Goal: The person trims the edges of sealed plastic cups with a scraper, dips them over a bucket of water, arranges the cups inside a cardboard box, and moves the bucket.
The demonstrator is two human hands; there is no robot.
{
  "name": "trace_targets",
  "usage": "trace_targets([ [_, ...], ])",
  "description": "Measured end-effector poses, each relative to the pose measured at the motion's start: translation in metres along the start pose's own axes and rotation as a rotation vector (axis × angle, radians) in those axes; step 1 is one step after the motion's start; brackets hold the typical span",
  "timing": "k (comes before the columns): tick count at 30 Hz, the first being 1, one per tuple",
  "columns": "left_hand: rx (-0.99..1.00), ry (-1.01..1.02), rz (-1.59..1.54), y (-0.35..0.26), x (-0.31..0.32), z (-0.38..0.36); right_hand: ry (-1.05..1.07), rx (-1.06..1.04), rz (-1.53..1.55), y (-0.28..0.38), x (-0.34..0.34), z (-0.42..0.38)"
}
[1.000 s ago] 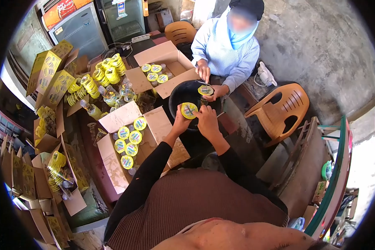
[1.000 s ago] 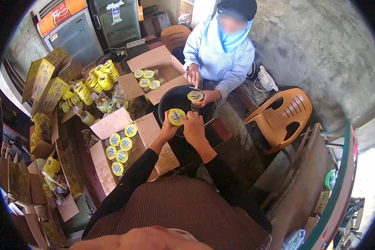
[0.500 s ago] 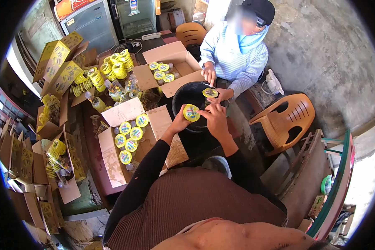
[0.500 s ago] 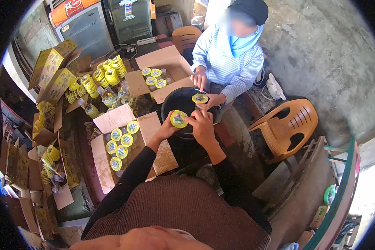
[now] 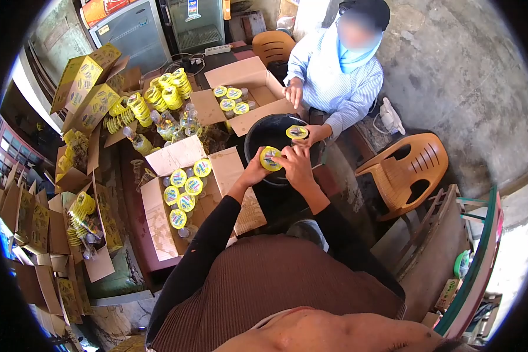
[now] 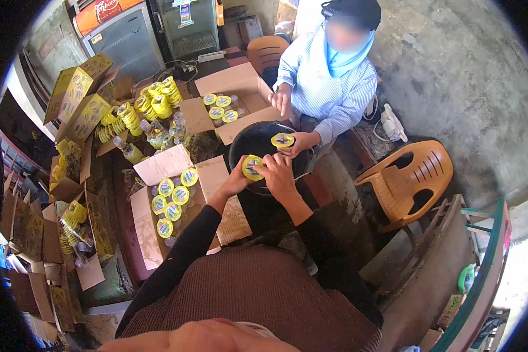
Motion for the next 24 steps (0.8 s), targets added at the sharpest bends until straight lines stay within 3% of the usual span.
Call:
trace_targets([
  [14, 0.006, 0.000, -0.020, 0.017, 0.004, 0.004, -0.015, 0.031, -0.068, -0.008, -0.006, -0.013],
  [24, -0.075, -0.020, -0.162, 0.010, 0.000, 0.000, -0.196, 0.341, 0.082, -0.040, -0.061, -0.073],
])
Point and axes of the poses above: each hand's wrist, its own z-axis towards the middle knuckle, its own x-axis out of the palm, y = z × x, the point moved 7 cm from there along z, towards the middle knuckle, and after that the axes turned 9 degrees about z, right-handed, at the moved point
